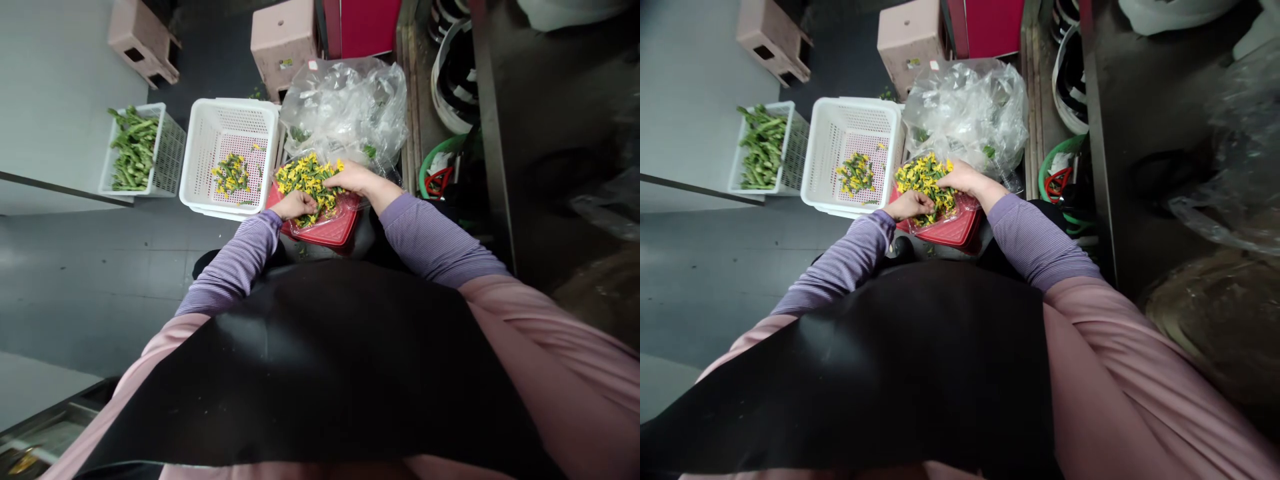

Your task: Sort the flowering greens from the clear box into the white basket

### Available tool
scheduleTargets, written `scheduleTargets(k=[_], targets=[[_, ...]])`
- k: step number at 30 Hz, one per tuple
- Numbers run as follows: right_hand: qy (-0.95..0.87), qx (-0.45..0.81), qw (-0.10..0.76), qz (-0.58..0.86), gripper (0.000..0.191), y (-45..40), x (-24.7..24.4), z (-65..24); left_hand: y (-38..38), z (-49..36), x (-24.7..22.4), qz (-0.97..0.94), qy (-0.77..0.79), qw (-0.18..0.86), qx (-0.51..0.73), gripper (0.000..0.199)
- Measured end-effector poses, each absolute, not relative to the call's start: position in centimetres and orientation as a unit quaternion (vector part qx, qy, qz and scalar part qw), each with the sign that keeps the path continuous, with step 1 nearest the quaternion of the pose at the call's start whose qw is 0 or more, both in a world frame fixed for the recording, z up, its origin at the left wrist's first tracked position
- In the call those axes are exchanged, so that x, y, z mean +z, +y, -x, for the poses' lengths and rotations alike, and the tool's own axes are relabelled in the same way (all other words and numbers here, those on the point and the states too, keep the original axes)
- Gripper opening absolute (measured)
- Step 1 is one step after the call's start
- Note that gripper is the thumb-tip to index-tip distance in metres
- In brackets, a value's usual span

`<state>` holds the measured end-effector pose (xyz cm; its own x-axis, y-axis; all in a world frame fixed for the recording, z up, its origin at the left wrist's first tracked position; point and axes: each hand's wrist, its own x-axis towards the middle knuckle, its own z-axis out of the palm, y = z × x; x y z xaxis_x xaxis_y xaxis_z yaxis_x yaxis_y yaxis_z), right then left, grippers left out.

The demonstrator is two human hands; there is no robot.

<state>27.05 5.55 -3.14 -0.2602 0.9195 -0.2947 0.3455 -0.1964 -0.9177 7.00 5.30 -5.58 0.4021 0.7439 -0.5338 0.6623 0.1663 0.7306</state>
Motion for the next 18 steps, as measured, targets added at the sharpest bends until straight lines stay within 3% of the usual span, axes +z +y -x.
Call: scheduleTargets(k=[7,18], targets=[[-0.515,0.61,0.25,0.547,0.018,4.6,-3.7,-25.6,5.1,-6.6,-2.4,-0.521,0.579,0.618,0.112,0.014],[-0.404,0.652,0.301,0.566,0.018,5.0,-3.6,-25.0,3.5,-7.8,-2.1,-0.395,0.566,0.691,0.217,0.027]])
